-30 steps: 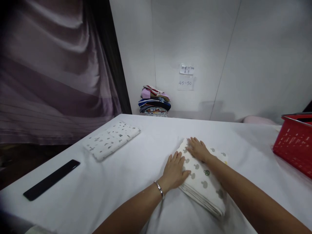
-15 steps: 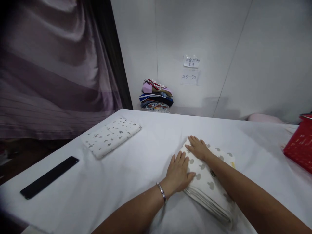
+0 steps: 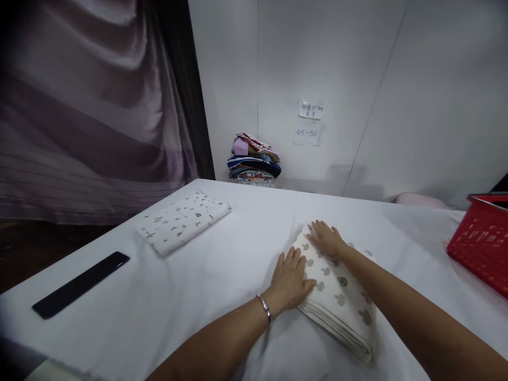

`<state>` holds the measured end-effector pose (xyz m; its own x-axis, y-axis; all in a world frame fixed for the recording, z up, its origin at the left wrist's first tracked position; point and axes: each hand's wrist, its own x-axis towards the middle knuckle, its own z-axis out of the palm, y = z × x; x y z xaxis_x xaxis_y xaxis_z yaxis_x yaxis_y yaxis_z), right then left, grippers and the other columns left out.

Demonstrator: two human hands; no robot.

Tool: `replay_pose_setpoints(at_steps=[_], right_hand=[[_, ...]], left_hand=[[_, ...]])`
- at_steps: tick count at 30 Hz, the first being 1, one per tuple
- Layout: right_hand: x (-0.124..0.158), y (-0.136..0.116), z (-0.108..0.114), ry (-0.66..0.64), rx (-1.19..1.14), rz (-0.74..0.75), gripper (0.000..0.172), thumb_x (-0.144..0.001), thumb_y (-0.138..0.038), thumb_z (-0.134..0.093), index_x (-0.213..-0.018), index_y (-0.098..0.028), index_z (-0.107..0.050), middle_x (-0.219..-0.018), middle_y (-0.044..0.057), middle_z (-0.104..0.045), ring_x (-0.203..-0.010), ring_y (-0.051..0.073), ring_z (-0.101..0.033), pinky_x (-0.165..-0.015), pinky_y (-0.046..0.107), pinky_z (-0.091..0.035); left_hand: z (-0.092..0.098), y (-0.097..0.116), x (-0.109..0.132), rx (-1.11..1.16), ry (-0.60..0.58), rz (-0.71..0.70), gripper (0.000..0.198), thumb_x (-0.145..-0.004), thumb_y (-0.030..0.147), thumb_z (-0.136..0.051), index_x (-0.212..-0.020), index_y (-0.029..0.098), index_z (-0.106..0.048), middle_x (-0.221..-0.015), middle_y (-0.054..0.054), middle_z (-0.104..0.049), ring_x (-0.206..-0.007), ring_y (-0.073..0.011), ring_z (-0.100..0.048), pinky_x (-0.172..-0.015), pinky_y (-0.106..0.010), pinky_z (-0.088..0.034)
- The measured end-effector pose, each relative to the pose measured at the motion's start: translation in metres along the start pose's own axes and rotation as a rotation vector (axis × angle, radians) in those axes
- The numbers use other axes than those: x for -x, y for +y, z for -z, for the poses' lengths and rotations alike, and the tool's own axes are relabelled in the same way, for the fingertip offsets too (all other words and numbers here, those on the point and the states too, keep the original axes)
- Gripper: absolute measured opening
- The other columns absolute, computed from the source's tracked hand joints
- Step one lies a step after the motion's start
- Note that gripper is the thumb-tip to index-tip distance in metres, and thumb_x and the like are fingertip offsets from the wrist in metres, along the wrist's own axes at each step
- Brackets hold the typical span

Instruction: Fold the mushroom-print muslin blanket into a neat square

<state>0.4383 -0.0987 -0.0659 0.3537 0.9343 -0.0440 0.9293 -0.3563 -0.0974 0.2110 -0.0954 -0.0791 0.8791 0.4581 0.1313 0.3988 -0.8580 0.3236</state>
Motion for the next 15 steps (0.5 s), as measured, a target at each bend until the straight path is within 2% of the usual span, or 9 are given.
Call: replay_pose_setpoints(at_steps=[3,7,12,15], right_hand=[[0.003,-0.006,-0.013,0.048,0.026,0.096,0.068,-0.091,-0.059,-0.021,-0.147,-0.022,-0.028,-0.154,0.008,-0.022,-0.142,0.025,-0.013,-0.113,0.051,-0.016],[0.006,-0.016,-0.028,0.038,-0.001,0.101,0.065,-0.092,-0.057,-0.018,-0.148,-0.024,-0.026,-0.154,0.005,-0.020,-0.142,0.023,-0.015,-0.113,0.049,-0.016],[0.005,-0.018,-0.023,-0.008,-0.046,0.111,0.068,-0.092,-0.057,-0.020,-0.148,-0.020,-0.024,-0.155,0.007,-0.017,-0.142,0.024,-0.013,-0.113,0.050,-0.014],[0.000,-0.006,-0.014,-0.025,-0.090,0.117,0.071,-0.090,-0.060,-0.026,-0.147,-0.019,-0.028,-0.154,0.007,-0.022,-0.141,0.023,-0.017,-0.114,0.043,-0.018]], left_hand=[[-0.002,0.000,0.000,-0.011,0.007,-0.007,0.073,-0.090,0.060,-0.023,-0.144,0.011,-0.031,-0.154,-0.013,-0.020,-0.144,-0.0248,-0.005,-0.116,-0.049,-0.011],[-0.007,-0.001,-0.001,-0.036,0.020,-0.001,0.074,-0.090,0.061,-0.022,-0.145,0.012,-0.030,-0.155,-0.012,-0.020,-0.145,-0.0240,-0.004,-0.116,-0.049,-0.011],[-0.006,0.000,-0.001,-0.047,0.020,0.011,0.074,-0.090,0.061,-0.023,-0.144,0.012,-0.030,-0.154,-0.012,-0.023,-0.144,-0.0239,-0.006,-0.117,-0.048,-0.011],[-0.003,0.000,0.000,-0.021,0.021,0.004,0.074,-0.090,0.060,-0.023,-0.144,0.012,-0.031,-0.154,-0.012,-0.022,-0.144,-0.0243,-0.007,-0.117,-0.048,-0.012]])
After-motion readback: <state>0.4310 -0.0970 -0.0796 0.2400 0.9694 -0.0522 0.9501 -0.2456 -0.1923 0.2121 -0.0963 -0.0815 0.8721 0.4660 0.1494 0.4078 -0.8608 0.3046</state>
